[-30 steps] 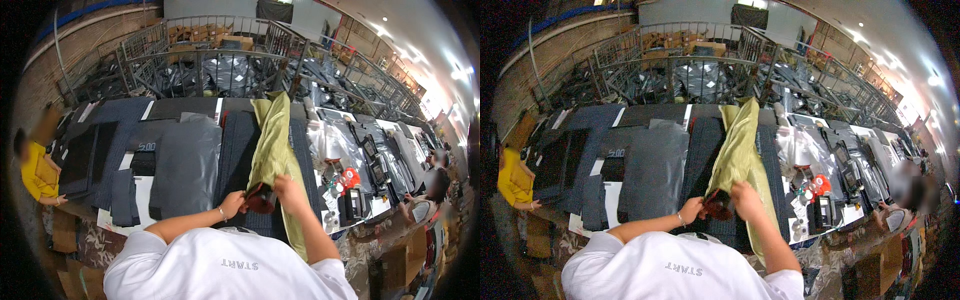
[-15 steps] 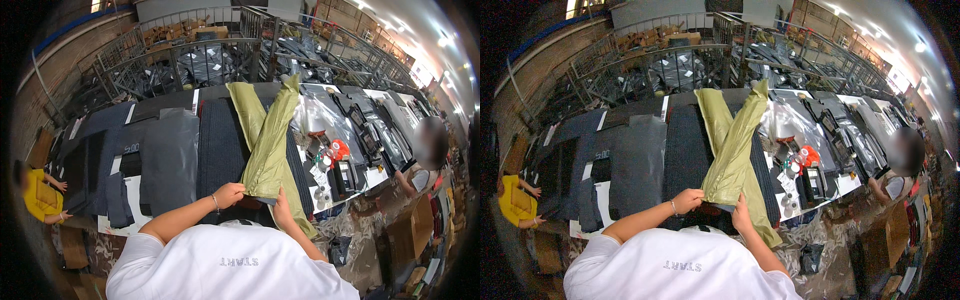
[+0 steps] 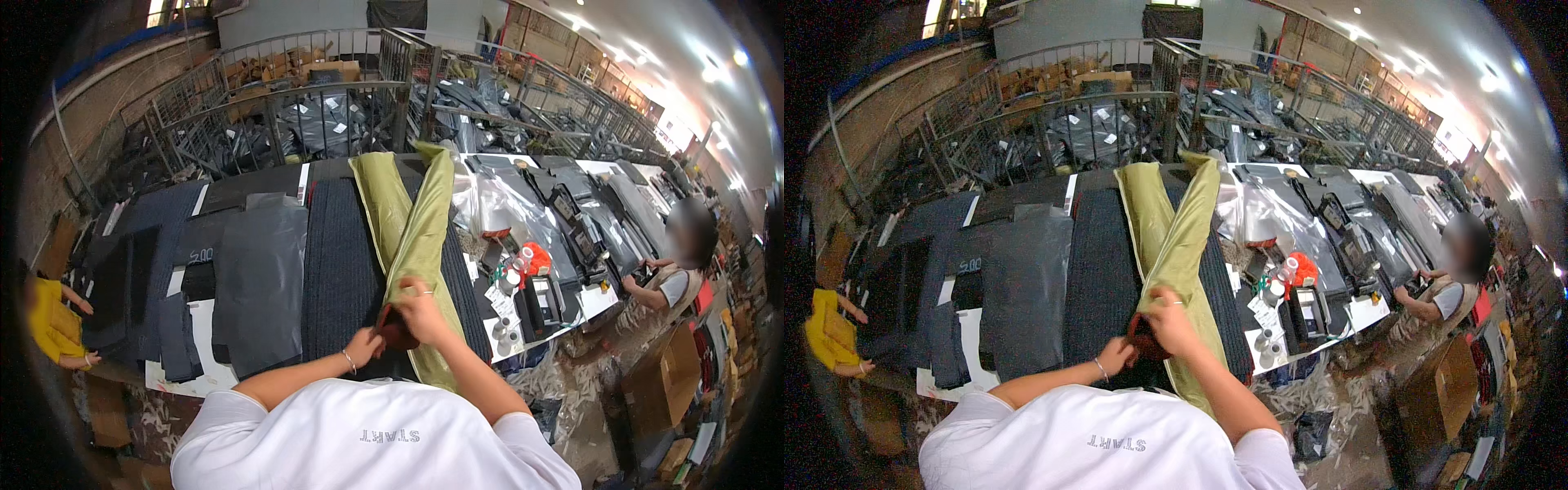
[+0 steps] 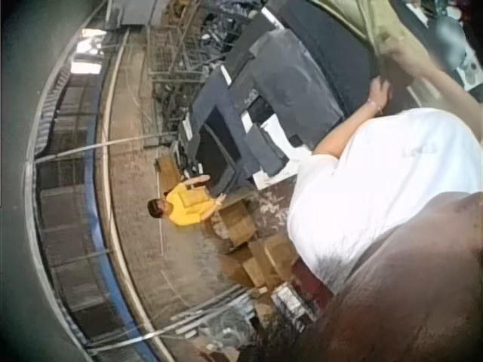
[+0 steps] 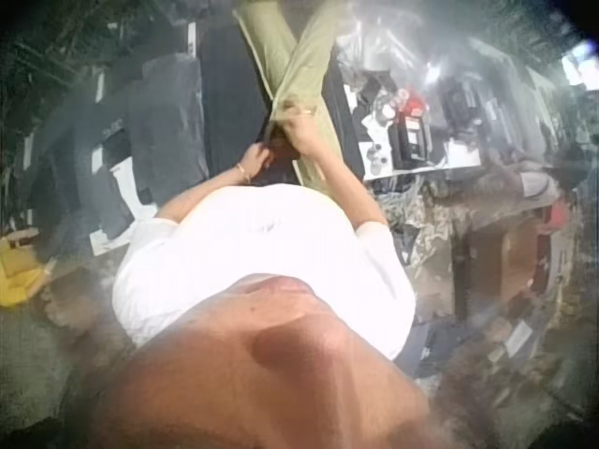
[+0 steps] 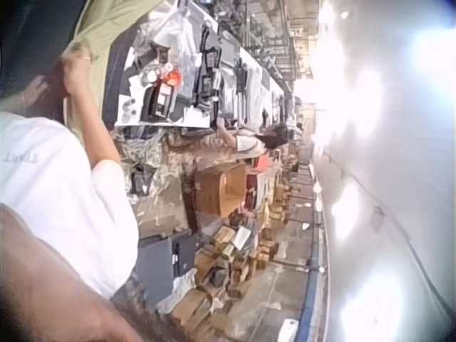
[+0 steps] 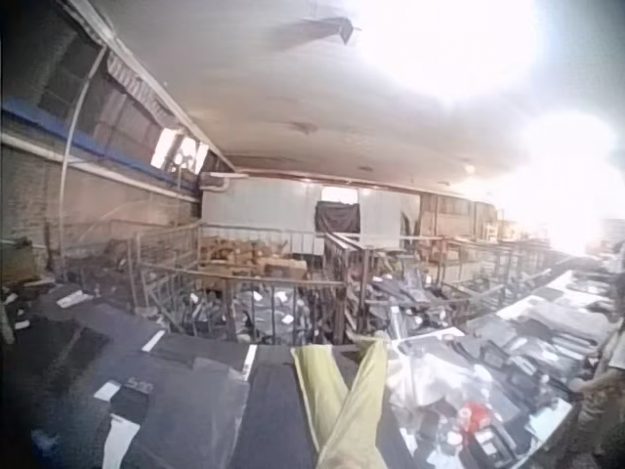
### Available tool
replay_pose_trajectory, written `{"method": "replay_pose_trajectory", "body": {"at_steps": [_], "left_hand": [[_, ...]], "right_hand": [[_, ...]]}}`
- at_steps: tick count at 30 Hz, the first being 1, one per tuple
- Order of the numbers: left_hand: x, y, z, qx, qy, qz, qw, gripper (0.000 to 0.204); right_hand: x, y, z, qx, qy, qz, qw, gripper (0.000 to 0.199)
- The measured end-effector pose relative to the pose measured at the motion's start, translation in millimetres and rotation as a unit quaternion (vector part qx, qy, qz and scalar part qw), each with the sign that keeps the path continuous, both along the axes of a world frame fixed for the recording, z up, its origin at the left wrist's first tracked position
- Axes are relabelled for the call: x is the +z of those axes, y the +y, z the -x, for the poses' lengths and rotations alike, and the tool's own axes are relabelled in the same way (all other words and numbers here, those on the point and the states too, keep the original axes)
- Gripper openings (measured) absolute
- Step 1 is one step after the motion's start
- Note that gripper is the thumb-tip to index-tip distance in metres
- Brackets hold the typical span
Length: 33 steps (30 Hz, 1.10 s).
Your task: The person rolls a large red and black mat tightly, secures it with tape, and then places it into a green fabric sleeve. The person handles the mat and tape by hand throughout the process.
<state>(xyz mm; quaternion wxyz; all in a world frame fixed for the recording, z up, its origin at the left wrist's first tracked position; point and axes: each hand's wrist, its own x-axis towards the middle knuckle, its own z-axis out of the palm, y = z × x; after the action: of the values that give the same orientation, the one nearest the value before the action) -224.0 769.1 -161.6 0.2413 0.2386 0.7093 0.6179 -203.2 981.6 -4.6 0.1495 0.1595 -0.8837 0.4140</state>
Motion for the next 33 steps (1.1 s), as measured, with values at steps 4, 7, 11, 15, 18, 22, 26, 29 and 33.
{"method": "replay_pose_trajectory", "body": {"at_steps": [4,7,11,15,18,22,26,29,33], "left_hand": [[-100.0,1.3,-16.4,-0.143,-0.146,0.192,0.96,0.034],[-123.8,4.1,-30.6,-0.158,-0.195,0.195,0.948,0.039],[-123.7,-20.6,-14.5,-0.118,-0.256,0.147,0.948,0.047],[-104.1,-32.7,47.6,-0.02,-0.372,-0.035,0.927,0.057],[-29.8,-3.1,102.9,-0.038,-0.443,-0.126,0.887,0.073],[65.6,58.4,149.8,-0.23,-0.512,-0.285,0.777,0.073],[133.8,107.1,157.7,-0.275,-0.465,-0.347,0.767,0.073],[170.2,122.4,144.6,-0.279,-0.43,-0.381,0.769,0.073],[174.1,141.5,114.1,-0.282,-0.419,-0.396,0.767,0.073]], "right_hand": [[-57.3,-62.1,25.3,0.191,0.077,-0.304,0.93,0.012],[-47.6,-78.0,-11.8,0.219,0.01,-0.319,0.922,0.016],[-17.7,-90.8,-39.6,0.207,-0.013,-0.17,0.963,0.011],[-18.0,-80.8,-56.1,0.196,-0.065,-0.094,0.974,0.008],[4.8,-76.4,-70.9,0.155,-0.07,-0.065,0.983,0.011],[101.2,-92.5,-80.1,0.113,-0.078,0.018,0.99,0.011],[174.7,-88.0,-108.0,0.089,-0.05,0.064,0.993,0.015],[200.6,-91.9,-130.8,0.136,-0.039,0.098,0.985,0.024],[203.2,-75.9,-168.2,0.134,0.018,0.194,0.972,0.037]]}}
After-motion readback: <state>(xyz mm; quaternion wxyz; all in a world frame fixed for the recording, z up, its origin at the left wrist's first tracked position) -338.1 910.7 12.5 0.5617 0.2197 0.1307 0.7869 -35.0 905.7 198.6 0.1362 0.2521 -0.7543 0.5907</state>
